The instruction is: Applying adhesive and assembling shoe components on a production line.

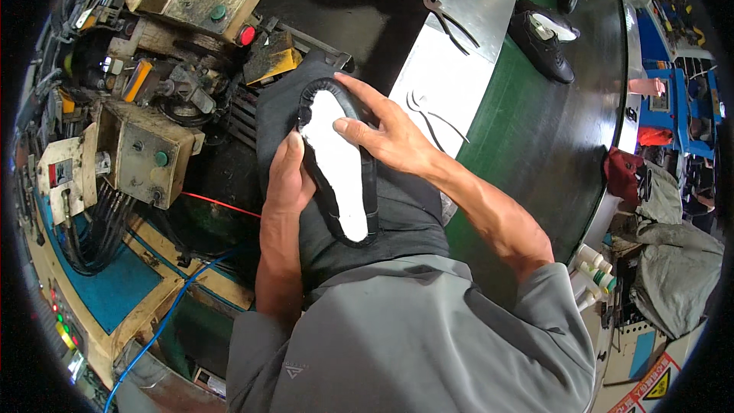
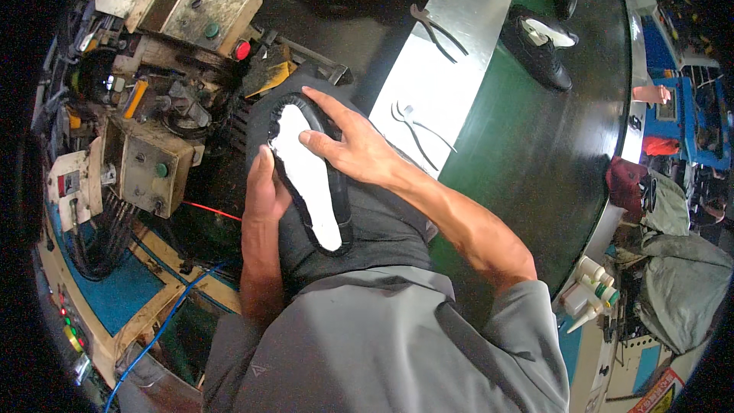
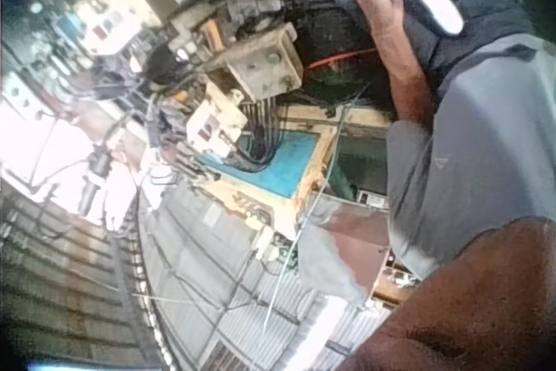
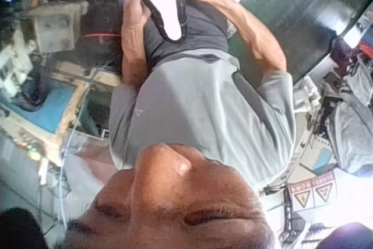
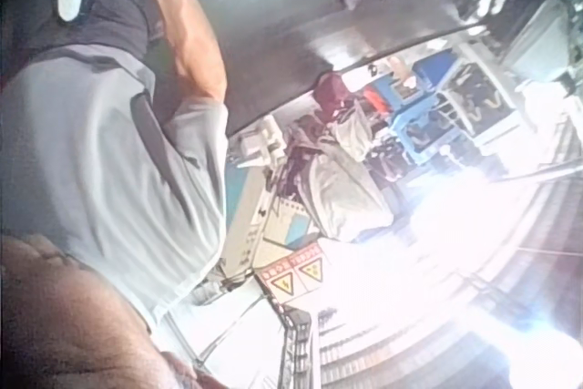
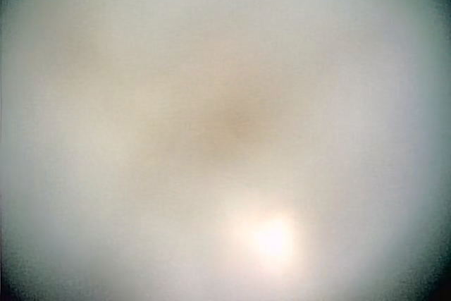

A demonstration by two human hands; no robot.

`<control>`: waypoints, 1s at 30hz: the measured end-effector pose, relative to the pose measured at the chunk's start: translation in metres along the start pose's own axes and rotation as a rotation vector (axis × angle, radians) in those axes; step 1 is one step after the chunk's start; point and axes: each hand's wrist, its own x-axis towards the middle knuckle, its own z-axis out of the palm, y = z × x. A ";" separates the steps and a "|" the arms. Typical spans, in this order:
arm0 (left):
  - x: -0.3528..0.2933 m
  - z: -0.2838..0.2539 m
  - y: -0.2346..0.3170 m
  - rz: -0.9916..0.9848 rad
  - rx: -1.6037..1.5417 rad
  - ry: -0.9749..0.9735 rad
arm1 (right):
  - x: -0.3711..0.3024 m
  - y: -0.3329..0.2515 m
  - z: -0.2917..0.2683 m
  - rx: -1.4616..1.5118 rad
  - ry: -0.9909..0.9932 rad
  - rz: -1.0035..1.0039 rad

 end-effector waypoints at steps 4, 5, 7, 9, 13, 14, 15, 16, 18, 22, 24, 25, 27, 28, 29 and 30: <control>0.000 -0.009 -0.012 -0.006 -0.151 -0.021 | -0.013 -0.001 -0.004 -0.656 0.130 -0.498; 0.000 -0.007 -0.012 -0.012 -0.210 -0.005 | -0.014 -0.005 -0.002 -0.653 0.124 -0.499; 0.003 -0.009 -0.015 -0.017 -0.202 -0.008 | -0.012 -0.011 0.006 -0.872 0.106 -0.607; 0.003 -0.008 -0.015 -0.021 -0.194 -0.016 | -0.010 -0.013 0.013 -0.910 0.087 -0.615; 0.001 0.001 -0.007 -0.024 -0.153 0.082 | -0.018 -0.016 0.012 -0.872 -0.081 -0.602; 0.002 0.003 -0.003 -0.031 -0.165 0.073 | -0.015 -0.018 0.011 -0.854 -0.032 -0.575; 0.002 0.004 -0.004 -0.043 -0.178 0.062 | -0.014 -0.019 0.011 -0.838 0.018 -0.543; 0.001 0.003 -0.006 -0.034 -0.136 0.052 | -0.009 -0.017 0.015 -0.870 0.007 -0.546; 0.000 0.001 -0.008 -0.005 -0.129 0.049 | -0.011 -0.018 0.021 -0.837 -0.019 -0.533; -0.002 -0.007 -0.012 0.024 -0.161 0.048 | -0.025 -0.009 0.019 -0.789 -0.050 -0.494; 0.000 -0.011 -0.013 0.008 -0.174 0.026 | -0.026 -0.008 0.021 -0.748 0.004 -0.452; 0.000 -0.012 -0.014 -0.011 -0.183 0.003 | -0.028 -0.008 0.022 -0.751 -0.003 -0.455; -0.004 -0.014 -0.020 0.063 -0.024 -0.068 | -0.041 -0.003 0.024 -0.826 0.009 -0.431; -0.005 -0.009 -0.016 0.078 0.023 -0.094 | -0.048 -0.001 0.022 -0.849 0.010 -0.427; -0.005 -0.003 -0.012 0.093 0.070 -0.118 | -0.054 0.004 0.018 -0.853 0.002 -0.434; -0.007 0.001 -0.010 0.078 0.043 -0.111 | -0.057 0.004 0.013 -0.849 0.003 -0.399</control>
